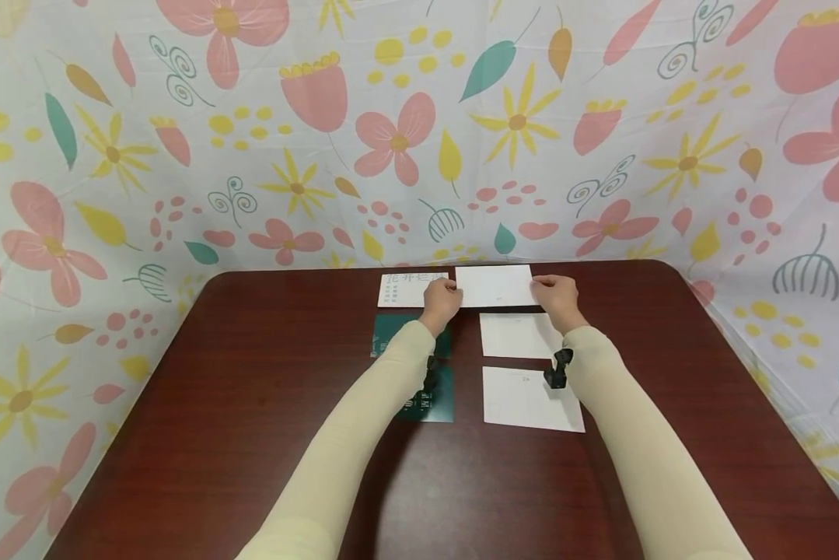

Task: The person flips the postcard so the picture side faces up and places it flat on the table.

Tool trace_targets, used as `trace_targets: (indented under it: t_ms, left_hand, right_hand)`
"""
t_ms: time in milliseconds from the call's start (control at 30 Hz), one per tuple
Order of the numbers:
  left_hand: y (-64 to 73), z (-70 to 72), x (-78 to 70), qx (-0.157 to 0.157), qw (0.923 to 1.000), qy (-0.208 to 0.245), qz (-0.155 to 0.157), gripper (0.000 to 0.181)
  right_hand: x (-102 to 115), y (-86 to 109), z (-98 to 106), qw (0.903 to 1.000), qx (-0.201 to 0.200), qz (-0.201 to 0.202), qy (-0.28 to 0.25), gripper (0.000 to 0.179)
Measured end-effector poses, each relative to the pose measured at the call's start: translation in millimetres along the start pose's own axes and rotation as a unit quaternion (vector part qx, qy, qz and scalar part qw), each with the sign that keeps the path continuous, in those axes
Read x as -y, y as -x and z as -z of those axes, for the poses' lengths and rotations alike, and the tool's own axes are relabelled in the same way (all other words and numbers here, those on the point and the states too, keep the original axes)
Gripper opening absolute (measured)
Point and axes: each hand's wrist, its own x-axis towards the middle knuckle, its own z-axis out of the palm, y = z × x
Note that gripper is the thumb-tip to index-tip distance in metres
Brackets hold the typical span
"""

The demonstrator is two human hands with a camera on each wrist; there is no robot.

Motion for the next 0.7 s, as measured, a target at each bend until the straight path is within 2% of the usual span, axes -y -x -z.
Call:
trace_targets:
  t_ms: [200, 367, 700]
  left_hand:
    - [-1.6, 1.5, 0.9, -0.019, 0.9998, 0.005, -0.006, 0.026]
    - [-1.4, 3.7, 0.0, -0.027, 0.9993, 0.018, -0.017, 0.022]
    - [-5.4, 4.8, 2.8, -0.054, 0.9953, 0.063, -0.050, 0.019]
  right_hand:
    - [0.4, -2.2, 1.7, 0.9998, -0.013, 0.014, -0.001, 0.037]
    - [2.8, -3.7, 2.6, 0.9994, -0.016, 0.018, -0.023, 0.036]
    - [3.7, -4.6, 2.4, 0.9956, -0.019, 0.050, -0.076, 0.035]
